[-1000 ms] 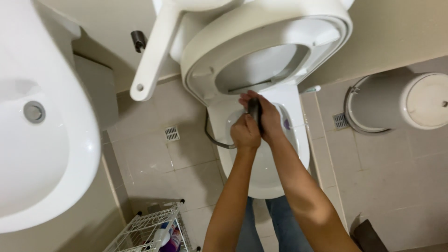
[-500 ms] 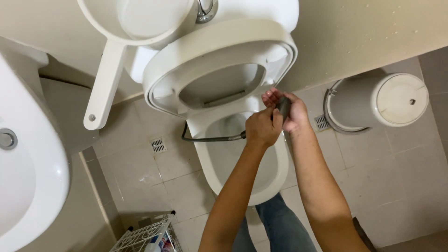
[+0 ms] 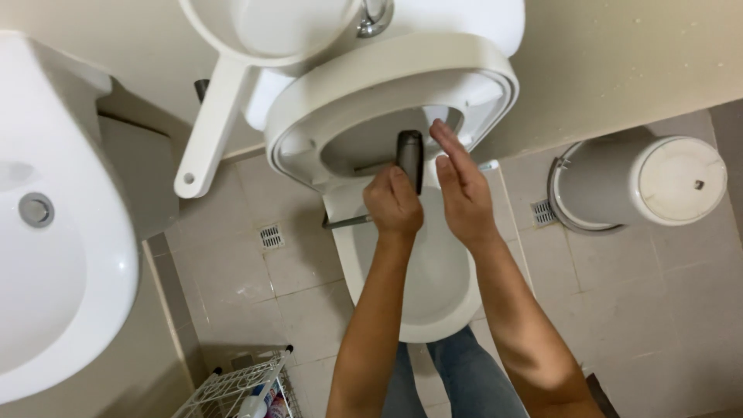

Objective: The person uses a handheld bidet sprayer to rinse the inside of a toilet bowl and the exterior of the toilet seat. They then move to the adjacent sink and rinse the basin and faucet with the same sprayer.

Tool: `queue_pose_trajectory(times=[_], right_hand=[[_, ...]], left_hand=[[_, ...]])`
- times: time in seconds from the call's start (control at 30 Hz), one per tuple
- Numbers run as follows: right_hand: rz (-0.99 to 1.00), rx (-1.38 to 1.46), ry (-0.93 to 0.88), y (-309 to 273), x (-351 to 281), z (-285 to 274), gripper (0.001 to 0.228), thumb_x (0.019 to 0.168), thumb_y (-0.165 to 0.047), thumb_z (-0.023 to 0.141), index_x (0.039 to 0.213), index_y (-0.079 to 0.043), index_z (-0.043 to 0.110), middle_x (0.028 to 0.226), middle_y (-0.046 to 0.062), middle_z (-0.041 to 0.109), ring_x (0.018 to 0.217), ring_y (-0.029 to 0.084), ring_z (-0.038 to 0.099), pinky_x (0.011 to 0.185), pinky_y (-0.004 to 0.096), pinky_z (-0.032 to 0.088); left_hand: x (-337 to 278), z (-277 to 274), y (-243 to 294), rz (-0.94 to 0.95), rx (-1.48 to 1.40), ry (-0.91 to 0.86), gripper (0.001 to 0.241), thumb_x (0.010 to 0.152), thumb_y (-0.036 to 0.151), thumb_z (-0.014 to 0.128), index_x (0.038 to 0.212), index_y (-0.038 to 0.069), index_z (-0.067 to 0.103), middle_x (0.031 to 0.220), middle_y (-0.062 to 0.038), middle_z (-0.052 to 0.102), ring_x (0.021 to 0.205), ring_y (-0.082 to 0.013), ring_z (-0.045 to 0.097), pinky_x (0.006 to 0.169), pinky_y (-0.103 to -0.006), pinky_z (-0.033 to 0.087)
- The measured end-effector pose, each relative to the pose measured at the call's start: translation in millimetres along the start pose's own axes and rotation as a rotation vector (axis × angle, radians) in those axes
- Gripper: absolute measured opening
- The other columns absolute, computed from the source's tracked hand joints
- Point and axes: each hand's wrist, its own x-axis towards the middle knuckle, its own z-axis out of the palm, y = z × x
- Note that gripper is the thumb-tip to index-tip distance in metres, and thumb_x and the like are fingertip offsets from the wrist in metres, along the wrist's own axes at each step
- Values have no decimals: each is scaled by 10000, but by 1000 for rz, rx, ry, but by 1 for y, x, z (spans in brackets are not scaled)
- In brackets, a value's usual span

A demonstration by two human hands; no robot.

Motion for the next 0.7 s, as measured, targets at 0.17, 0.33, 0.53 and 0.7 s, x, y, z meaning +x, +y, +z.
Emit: queue_pose_trajectory(times=[0.17, 0.33, 0.53, 0.7], right_hand=[[185, 83, -106, -1, -14, 47, 397, 1133, -168, 395, 1482, -20, 512, 1476, 176, 557, 1388, 283, 505, 1213, 475, 334], [312, 362, -171, -2, -4, 93, 543, 1151, -278, 378, 1599, 2, 252, 1606, 252, 367, 1477, 382, 377, 1195, 575, 315], [438, 771, -94, 12, 14, 121, 730, 1134, -415, 453, 1655, -134, 25, 1722, 119, 198, 1608, 384, 79, 1158, 747, 58], [399, 667, -90, 3, -20, 117, 541, 1138, -467, 388, 1619, -298, 207, 1693, -9, 272, 1560, 292, 223, 1100, 711, 179]], left_hand=[[24, -46, 15, -21, -101, 119, 464, 1052, 174, 348, 598, 124, 432, 459, -67, 413, 463, -130, 434, 444, -259, 366], [13, -83, -2, -100, -108, 118, 493, 1067, 194, 354, 580, 142, 411, 439, -60, 372, 470, -90, 369, 452, -246, 320], [-20, -130, -22, -275, -192, 8, 557, 1091, 251, 354, 551, 150, 448, 426, -21, 465, 479, -74, 405, 442, -233, 330], [-80, -160, -65, -484, -309, -73, 572, 1077, 258, 327, 608, 83, 603, 484, -71, 595, 473, -143, 512, 457, -280, 450]])
